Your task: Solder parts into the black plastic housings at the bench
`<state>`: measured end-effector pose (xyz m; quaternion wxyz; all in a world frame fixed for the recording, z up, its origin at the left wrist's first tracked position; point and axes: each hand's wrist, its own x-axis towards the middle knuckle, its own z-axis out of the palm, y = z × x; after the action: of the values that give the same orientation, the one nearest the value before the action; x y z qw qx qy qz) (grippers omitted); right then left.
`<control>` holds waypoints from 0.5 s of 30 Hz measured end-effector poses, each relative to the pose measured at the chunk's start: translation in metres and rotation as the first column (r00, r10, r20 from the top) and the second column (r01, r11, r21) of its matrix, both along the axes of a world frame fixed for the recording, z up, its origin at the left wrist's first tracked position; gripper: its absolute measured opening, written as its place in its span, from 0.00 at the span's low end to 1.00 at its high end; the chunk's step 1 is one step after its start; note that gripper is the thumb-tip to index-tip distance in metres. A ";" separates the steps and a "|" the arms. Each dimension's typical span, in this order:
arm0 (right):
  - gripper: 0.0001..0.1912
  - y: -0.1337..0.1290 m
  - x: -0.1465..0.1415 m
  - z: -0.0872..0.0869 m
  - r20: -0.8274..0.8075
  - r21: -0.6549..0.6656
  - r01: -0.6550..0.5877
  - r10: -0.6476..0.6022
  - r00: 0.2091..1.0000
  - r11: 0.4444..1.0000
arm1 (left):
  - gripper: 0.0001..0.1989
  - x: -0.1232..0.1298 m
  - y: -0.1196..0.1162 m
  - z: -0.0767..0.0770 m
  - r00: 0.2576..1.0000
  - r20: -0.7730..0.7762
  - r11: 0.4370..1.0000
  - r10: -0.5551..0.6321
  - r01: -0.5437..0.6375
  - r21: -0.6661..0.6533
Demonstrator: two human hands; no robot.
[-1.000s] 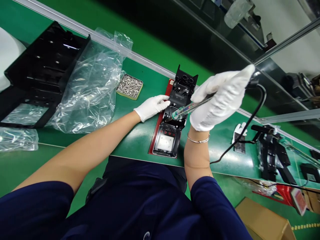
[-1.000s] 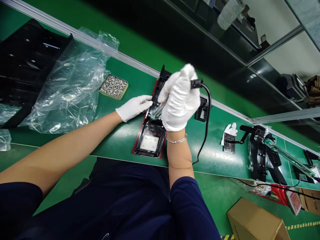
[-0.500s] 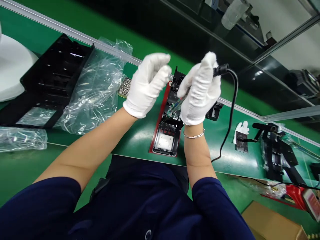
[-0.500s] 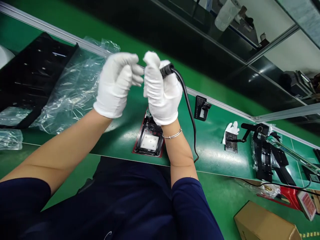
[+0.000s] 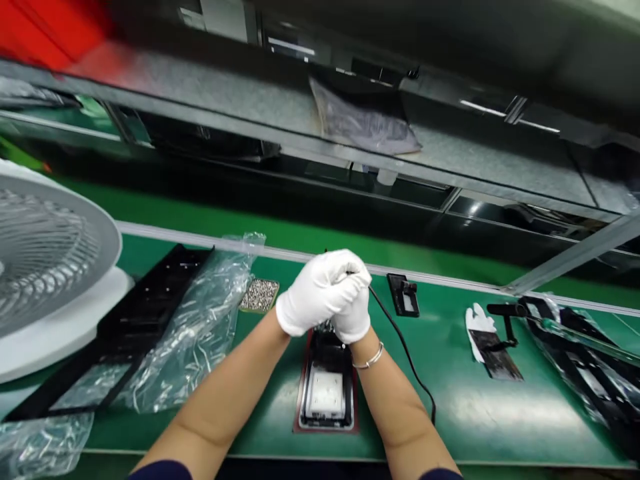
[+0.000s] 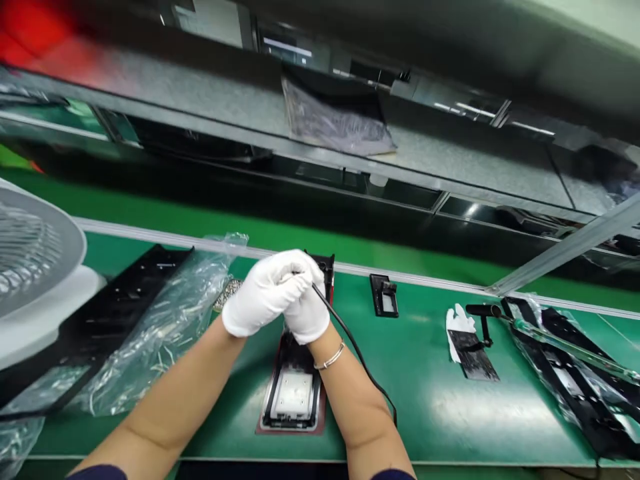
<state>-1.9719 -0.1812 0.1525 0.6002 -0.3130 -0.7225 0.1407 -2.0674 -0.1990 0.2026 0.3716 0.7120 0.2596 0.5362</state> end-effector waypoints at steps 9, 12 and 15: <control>0.30 0.001 0.003 -0.023 0.001 0.057 0.000 0.000 1.000 0.998 | 0.19 0.005 -0.002 -0.017 0.991 0.134 1.000 -0.018 0.015 0.017; 0.32 0.002 0.001 -0.023 -0.015 0.064 0.043 -0.043 0.999 0.997 | 0.18 0.005 -0.002 -0.020 0.989 0.144 0.998 -0.013 0.005 0.055; 0.34 0.002 -0.001 -0.022 -0.016 0.071 0.059 -0.058 0.998 0.996 | 0.16 0.005 -0.001 -0.022 0.986 0.162 0.992 -0.033 0.012 0.125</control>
<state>-1.9727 -0.1788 0.1300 0.6201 -0.3112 -0.7133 0.0992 -2.0623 -0.1999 0.1809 0.3529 0.6900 0.1863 0.6039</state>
